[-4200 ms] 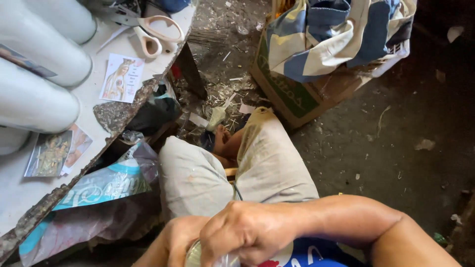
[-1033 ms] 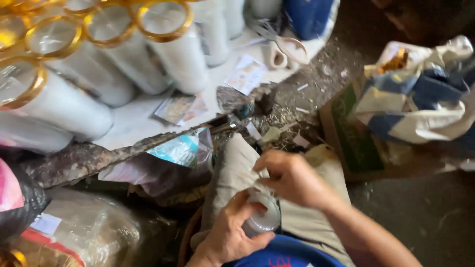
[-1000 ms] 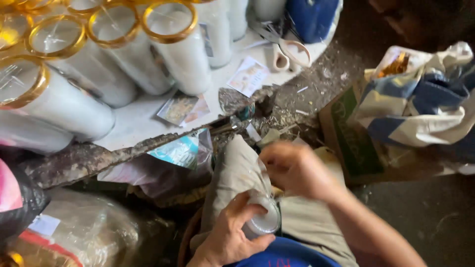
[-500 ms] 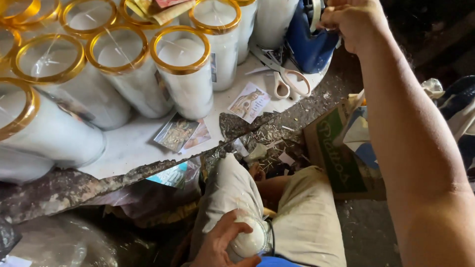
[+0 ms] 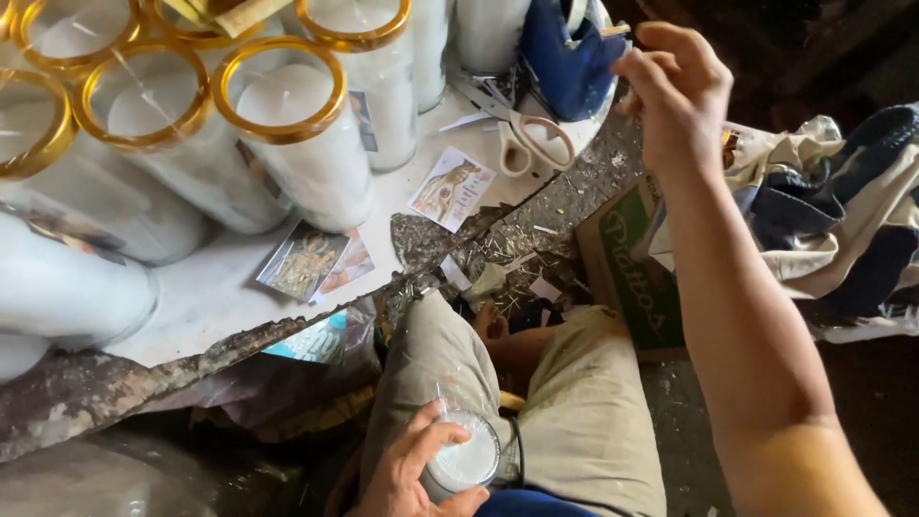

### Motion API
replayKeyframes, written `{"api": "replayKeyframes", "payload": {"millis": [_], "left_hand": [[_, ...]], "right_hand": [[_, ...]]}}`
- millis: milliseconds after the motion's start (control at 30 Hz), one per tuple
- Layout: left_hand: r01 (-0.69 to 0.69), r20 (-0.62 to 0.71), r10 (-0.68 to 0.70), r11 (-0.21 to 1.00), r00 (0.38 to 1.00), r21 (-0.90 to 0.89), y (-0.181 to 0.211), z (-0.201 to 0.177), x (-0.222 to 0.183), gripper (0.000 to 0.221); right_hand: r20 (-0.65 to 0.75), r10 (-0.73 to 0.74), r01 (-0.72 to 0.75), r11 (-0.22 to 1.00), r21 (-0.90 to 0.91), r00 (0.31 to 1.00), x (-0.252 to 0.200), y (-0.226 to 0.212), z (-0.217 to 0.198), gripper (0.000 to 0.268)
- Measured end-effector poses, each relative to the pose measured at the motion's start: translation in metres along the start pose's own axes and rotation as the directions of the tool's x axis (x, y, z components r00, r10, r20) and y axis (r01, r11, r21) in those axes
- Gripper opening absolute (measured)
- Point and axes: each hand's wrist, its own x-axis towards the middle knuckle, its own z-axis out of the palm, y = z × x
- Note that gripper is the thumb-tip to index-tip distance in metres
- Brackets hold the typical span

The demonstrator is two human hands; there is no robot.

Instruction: The person is packaging individual white candles into plastic sleeves, using scissors to trim the bags and ensuring they are properly seated.

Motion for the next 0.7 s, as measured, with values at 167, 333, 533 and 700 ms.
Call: {"api": "replayKeyframes", "payload": {"millis": [167, 333, 533, 700], "left_hand": [[0.063, -0.025, -0.062, 0.997, 0.998, 0.047, -0.006, 0.004, -0.002, 0.058], [0.113, -0.063, -0.112, 0.993, 0.992, 0.012, 0.005, 0.004, -0.004, 0.057], [-0.182, -0.055, 0.188, 0.977, 0.981, 0.109, -0.003, -0.001, 0.000, 0.056], [-0.318, 0.047, 0.317, 0.948, 0.947, 0.018, -0.007, -0.009, 0.010, 0.066]], "right_hand": [[0.194, -0.324, 0.374, 0.860, -0.347, 0.926, 0.022, 0.006, 0.000, 0.025], [0.281, -0.415, 0.501, 0.746, -0.440, 0.865, 0.025, 0.004, -0.002, 0.019], [0.345, -0.370, 0.503, 0.690, -0.521, 0.863, 0.031, 0.006, -0.009, 0.025], [0.451, -0.425, 0.613, 0.636, -0.468, 0.785, -0.007, 0.007, -0.021, 0.027]]}}
